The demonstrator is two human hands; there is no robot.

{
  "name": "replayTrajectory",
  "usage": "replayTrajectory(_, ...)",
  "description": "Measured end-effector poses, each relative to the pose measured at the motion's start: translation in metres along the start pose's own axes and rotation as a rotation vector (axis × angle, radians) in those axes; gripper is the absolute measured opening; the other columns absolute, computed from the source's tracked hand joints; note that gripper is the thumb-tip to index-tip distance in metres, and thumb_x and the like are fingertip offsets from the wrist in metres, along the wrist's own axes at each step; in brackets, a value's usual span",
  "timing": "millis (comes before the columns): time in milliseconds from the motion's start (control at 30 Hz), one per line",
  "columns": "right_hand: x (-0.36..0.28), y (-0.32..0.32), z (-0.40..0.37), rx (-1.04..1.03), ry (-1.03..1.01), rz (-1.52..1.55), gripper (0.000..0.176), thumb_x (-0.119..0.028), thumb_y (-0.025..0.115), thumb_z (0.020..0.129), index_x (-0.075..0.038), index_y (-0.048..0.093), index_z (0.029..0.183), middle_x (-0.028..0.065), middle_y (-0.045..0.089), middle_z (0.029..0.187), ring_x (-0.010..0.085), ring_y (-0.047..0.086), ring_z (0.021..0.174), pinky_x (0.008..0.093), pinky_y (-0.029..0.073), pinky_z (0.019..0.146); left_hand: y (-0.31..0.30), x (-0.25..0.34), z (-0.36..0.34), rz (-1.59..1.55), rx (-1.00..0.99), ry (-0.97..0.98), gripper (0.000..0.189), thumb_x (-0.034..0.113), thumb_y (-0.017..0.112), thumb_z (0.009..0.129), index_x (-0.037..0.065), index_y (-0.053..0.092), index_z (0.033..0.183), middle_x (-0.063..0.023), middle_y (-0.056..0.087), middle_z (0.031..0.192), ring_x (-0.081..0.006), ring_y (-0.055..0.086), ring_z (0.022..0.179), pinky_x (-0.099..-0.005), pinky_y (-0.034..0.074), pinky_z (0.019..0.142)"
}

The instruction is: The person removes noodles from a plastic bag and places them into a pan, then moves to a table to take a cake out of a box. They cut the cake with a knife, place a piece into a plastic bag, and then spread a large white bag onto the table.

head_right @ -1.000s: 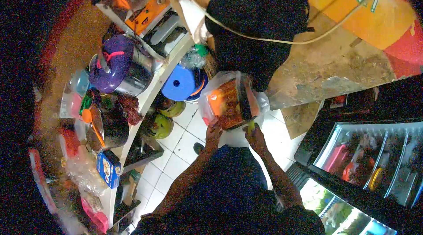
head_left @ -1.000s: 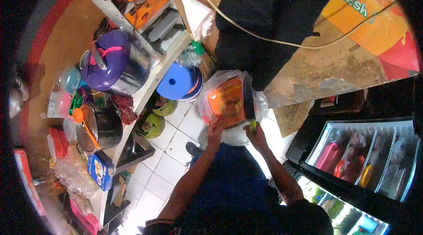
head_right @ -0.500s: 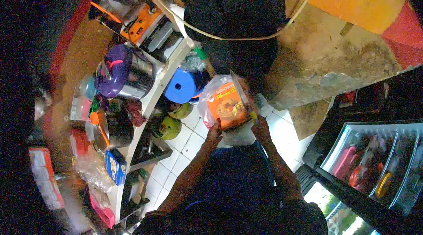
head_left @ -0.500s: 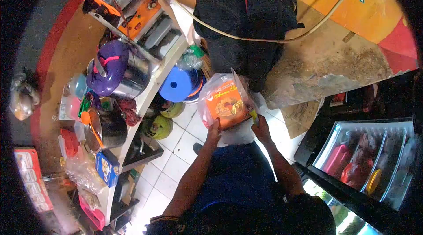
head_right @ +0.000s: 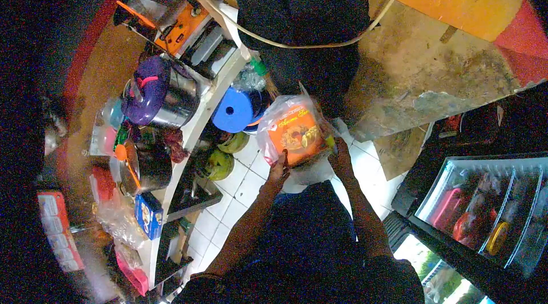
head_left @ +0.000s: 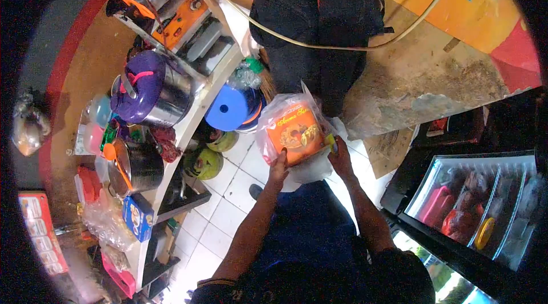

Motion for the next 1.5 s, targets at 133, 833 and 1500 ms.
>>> replayTrajectory(133, 0.005, 0.006, 0.002, -0.061, 0.018, 0.061, 0.059, -0.003, 0.057, 0.076, 0.0, 0.037, 0.131, 0.0253, 0.049, 0.126, 0.0379, 0.048, 0.118, 0.0415, 0.04, 0.098, 0.002, 0.005, -0.006, -0.009, 0.125, -0.043, 0.047, 0.053, 0.052, 0.089, 0.028, 0.05, 0.13, 0.006, 0.053, 0.088, -0.0077, 0.041, 0.061, -0.0218, 0.029, 0.051)
replayTrajectory(833, -0.026, -0.019, -0.006, 0.02, -0.105, 0.13, 0.057, 0.003, 0.05, 0.078, -0.002, 0.038, 0.134, 0.0212, 0.053, 0.119, 0.0297, 0.054, 0.109, 0.0351, 0.042, 0.093, 0.016, 0.054, -0.041, -0.057, 0.123, 0.022, 0.057, 0.05, 0.061, 0.084, 0.012, 0.051, 0.125, -0.0057, 0.062, 0.105, -0.0128, 0.06, 0.077, -0.0293, 0.046, 0.061)
replayTrajectory(1500, 0.0, -0.054, -0.088, 0.045, 0.178, 0.307, 0.027, -0.004, 0.054, 0.084, -0.004, 0.046, 0.11, 0.0151, 0.063, 0.102, 0.0304, 0.061, 0.096, 0.036, 0.048, 0.081, 0.03, 0.193, -0.097, 0.086, 0.158, 0.372, 0.069, 0.065, 0.044, 0.086, 0.011, 0.048, 0.128, -0.0031, 0.051, 0.125, -0.0153, 0.055, 0.084, -0.0236, 0.039, 0.068)
Point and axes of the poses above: each hand's wrist, its own z-axis towards the middle knuckle, its own y-axis out of the palm, x = y × z, the point moved 10 cm from there along z, towards the middle knuckle
